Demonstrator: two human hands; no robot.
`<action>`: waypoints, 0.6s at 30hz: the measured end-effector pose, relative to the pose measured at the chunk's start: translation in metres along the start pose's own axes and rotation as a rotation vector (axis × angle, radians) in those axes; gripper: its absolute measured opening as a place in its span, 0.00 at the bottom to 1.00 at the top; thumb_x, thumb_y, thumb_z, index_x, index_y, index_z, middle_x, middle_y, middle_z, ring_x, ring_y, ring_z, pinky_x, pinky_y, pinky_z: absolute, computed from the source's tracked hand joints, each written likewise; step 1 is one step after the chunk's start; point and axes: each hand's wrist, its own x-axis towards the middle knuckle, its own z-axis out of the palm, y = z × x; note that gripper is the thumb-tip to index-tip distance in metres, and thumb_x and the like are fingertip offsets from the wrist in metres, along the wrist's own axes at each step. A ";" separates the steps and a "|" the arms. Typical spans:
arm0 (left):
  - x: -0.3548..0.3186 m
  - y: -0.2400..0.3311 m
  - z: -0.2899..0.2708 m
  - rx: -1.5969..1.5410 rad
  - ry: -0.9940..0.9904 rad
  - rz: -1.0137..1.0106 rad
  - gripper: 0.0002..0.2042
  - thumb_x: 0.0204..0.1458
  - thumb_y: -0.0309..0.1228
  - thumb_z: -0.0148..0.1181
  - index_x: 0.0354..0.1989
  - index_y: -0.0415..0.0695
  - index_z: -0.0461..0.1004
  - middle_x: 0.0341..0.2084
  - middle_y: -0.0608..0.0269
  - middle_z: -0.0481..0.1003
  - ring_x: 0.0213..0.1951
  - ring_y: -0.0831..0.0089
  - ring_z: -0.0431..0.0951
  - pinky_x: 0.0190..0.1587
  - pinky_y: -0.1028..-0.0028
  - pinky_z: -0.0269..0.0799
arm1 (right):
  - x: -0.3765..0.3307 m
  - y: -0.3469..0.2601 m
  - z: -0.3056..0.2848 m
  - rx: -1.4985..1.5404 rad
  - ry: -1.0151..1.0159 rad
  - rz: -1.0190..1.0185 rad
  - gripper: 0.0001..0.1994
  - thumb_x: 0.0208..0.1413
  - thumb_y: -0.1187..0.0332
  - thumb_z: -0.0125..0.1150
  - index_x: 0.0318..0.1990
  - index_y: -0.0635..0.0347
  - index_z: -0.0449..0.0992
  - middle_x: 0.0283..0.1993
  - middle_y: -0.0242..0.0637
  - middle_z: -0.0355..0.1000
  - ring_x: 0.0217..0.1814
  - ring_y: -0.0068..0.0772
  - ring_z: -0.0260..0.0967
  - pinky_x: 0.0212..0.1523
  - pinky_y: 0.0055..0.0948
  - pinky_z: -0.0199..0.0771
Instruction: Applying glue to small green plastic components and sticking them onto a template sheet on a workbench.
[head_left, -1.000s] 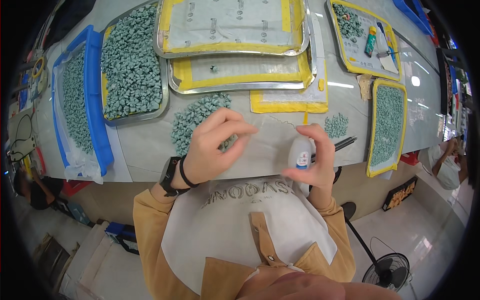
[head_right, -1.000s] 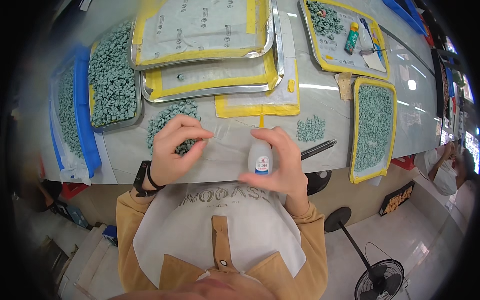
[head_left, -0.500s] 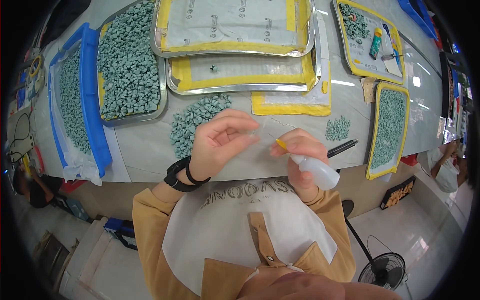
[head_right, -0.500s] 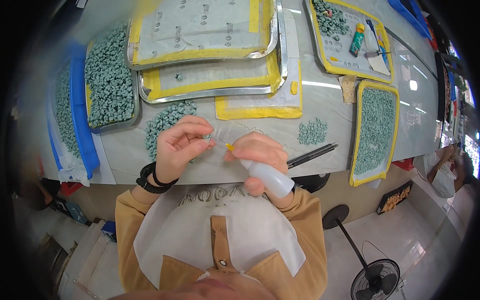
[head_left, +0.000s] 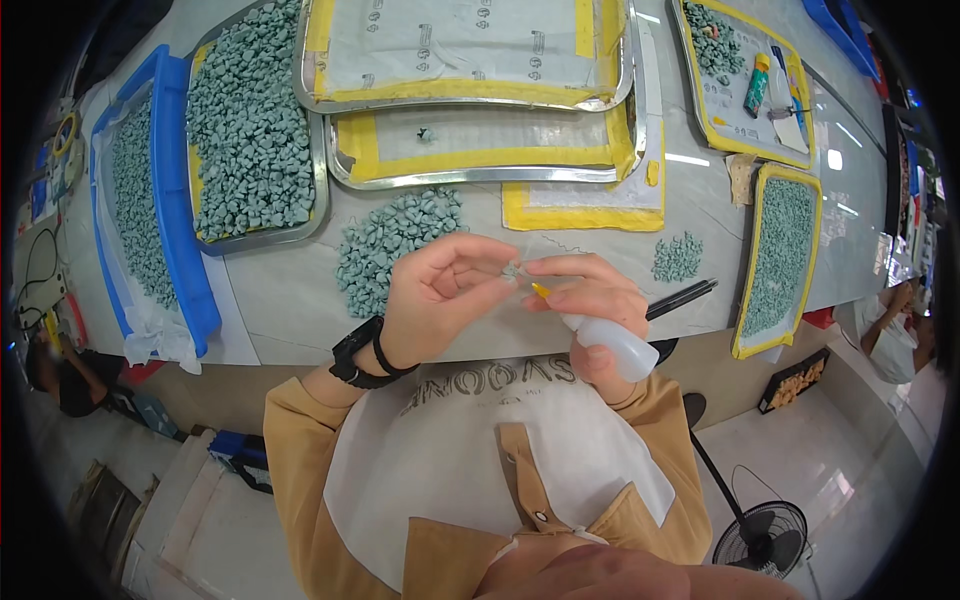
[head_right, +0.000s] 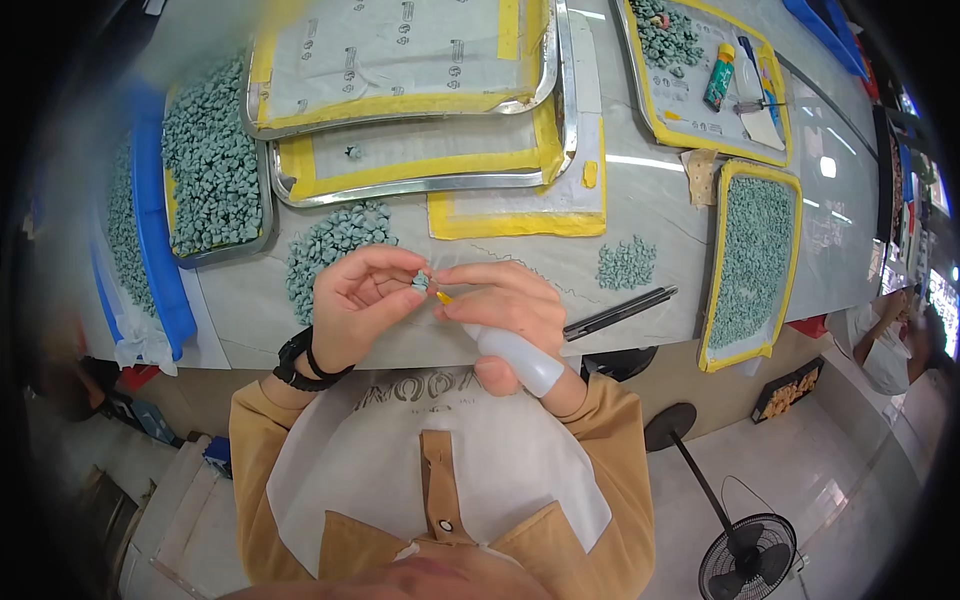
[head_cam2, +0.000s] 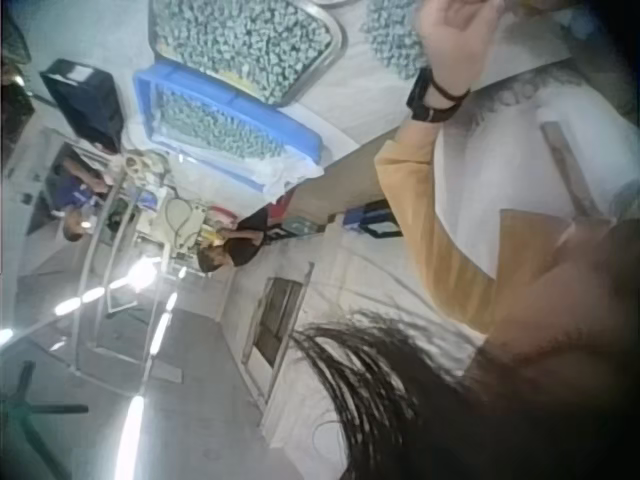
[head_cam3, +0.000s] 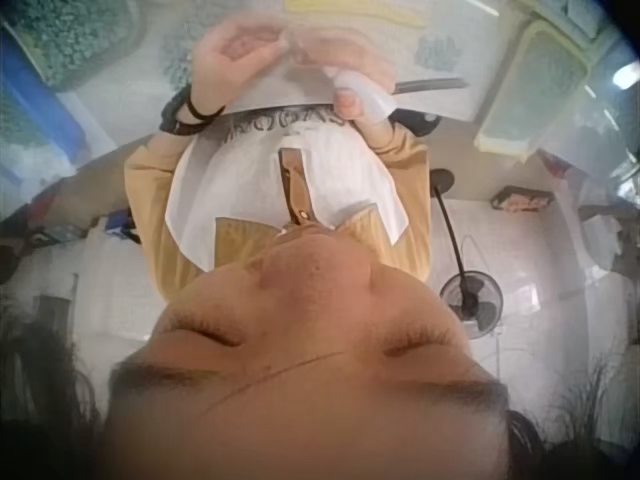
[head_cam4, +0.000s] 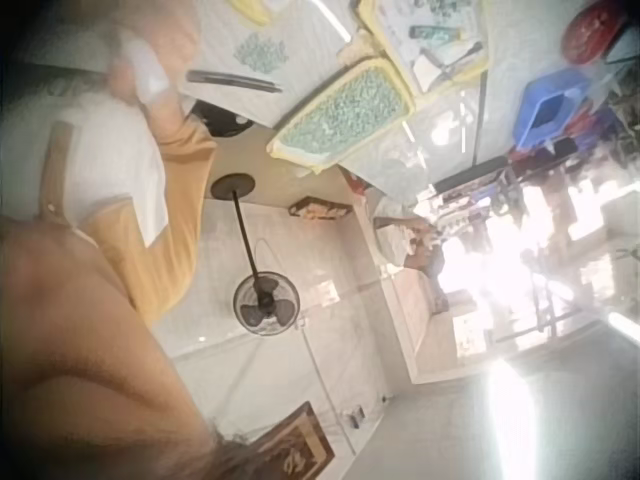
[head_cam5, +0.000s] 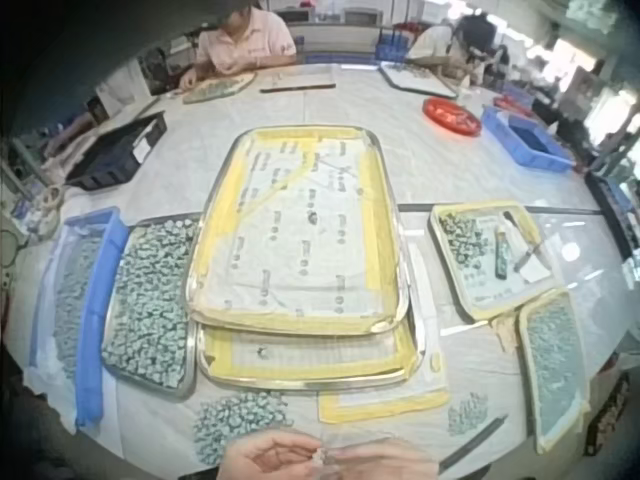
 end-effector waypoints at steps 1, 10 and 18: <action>0.000 0.000 0.000 0.000 0.000 0.000 0.16 0.51 0.12 0.55 0.49 0.31 0.69 0.45 0.55 0.73 0.48 0.73 0.75 0.50 0.76 0.73 | 0.000 0.000 0.000 0.000 0.000 0.000 0.26 0.65 0.44 0.36 0.42 0.61 0.69 0.29 0.42 0.76 0.42 0.50 0.76 0.34 0.39 0.77; 0.001 0.000 -0.001 0.041 -0.014 0.051 0.14 0.51 0.11 0.55 0.48 0.29 0.70 0.48 0.54 0.70 0.48 0.72 0.75 0.51 0.74 0.74 | -0.001 -0.006 0.001 0.052 -0.022 0.146 0.23 0.64 0.46 0.42 0.43 0.59 0.70 0.38 0.55 0.75 0.44 0.48 0.74 0.37 0.39 0.79; 0.000 0.000 0.000 0.011 -0.010 0.030 0.14 0.51 0.11 0.55 0.47 0.29 0.70 0.47 0.54 0.70 0.48 0.70 0.75 0.52 0.73 0.74 | -0.006 -0.004 0.001 0.079 -0.003 0.124 0.24 0.65 0.46 0.41 0.42 0.61 0.70 0.41 0.58 0.74 0.42 0.49 0.75 0.35 0.38 0.80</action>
